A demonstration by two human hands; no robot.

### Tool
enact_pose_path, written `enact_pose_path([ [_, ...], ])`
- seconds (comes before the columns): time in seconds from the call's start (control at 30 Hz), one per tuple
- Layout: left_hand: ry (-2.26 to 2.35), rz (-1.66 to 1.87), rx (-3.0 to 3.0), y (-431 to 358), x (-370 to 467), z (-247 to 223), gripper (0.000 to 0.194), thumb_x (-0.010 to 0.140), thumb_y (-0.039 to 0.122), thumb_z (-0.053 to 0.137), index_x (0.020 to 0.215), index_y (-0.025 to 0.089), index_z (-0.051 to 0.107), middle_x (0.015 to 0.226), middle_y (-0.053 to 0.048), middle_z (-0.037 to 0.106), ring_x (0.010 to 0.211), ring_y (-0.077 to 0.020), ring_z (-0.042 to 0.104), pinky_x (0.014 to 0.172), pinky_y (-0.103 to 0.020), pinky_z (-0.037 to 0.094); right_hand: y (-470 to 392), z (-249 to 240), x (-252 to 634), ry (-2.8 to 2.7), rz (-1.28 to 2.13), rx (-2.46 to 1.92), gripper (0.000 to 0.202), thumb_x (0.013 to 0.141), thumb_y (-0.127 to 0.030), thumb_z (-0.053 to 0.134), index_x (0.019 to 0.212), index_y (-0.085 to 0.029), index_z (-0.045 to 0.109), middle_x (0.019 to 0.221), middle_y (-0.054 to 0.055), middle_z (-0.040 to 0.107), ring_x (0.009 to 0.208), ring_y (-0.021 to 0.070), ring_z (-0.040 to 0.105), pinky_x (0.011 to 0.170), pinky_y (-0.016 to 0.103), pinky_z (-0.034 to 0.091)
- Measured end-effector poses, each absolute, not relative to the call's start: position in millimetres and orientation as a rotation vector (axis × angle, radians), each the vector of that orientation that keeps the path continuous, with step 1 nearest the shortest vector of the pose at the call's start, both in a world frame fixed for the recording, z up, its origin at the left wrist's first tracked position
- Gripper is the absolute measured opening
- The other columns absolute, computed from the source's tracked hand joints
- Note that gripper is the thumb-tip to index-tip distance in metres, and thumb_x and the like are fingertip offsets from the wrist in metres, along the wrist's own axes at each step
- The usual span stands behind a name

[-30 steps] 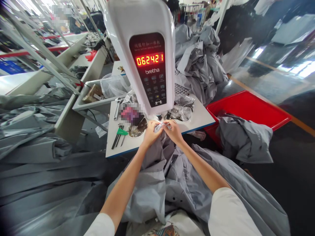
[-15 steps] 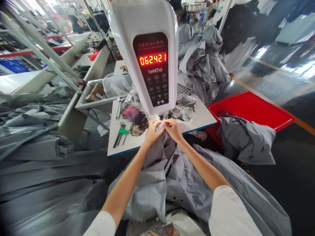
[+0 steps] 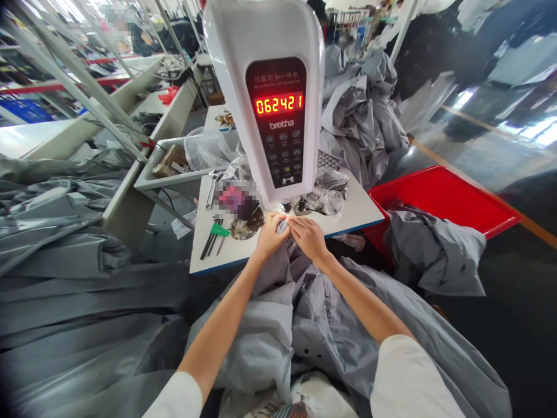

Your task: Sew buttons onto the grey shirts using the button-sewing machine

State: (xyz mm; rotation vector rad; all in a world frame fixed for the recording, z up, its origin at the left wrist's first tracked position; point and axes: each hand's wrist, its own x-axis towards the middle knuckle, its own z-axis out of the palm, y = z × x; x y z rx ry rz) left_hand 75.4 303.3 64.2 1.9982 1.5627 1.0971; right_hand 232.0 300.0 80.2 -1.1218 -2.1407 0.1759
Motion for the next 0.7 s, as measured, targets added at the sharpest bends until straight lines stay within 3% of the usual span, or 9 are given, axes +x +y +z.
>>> enact_pose_path([
  [0.23,1.567,1.092,2.003,303.1,75.5,65.4,0.028,0.081,0.028,0.057,0.109,0.022,0.06,0.112,-0.006,0.051,0.104,-0.0188,0.058,0.095,-0.031,0.046,299.6,78.2,239.0,-2.252,0.047,-1.081,0.032,0.096,-0.026,0.041,0.115,-0.019,0.066,0.119,0.008,0.066,0.109,0.0211,0.059,0.095,0.039,0.046],
  [0.5,1.584,1.063,1.989,303.0,76.2,66.5,0.029,0.08,0.028,0.058,0.109,0.023,0.06,0.113,-0.006,0.051,0.104,-0.0193,0.059,0.095,-0.032,0.046,303.5,88.6,234.6,-2.279,0.084,-1.09,0.031,0.093,-0.02,0.042,0.114,-0.02,0.065,0.115,0.009,0.066,0.103,0.0226,0.059,0.093,0.042,0.046],
  [0.7,1.588,1.062,2.016,303.0,75.6,65.3,0.032,0.081,0.033,0.059,0.112,0.023,0.06,0.117,-0.007,0.05,0.105,-0.0207,0.058,0.096,-0.033,0.046,287.2,87.1,241.7,-2.072,0.063,-1.096,0.031,0.091,-0.019,0.042,0.112,-0.025,0.065,0.121,0.008,0.062,0.111,0.0231,0.057,0.094,0.042,0.045],
])
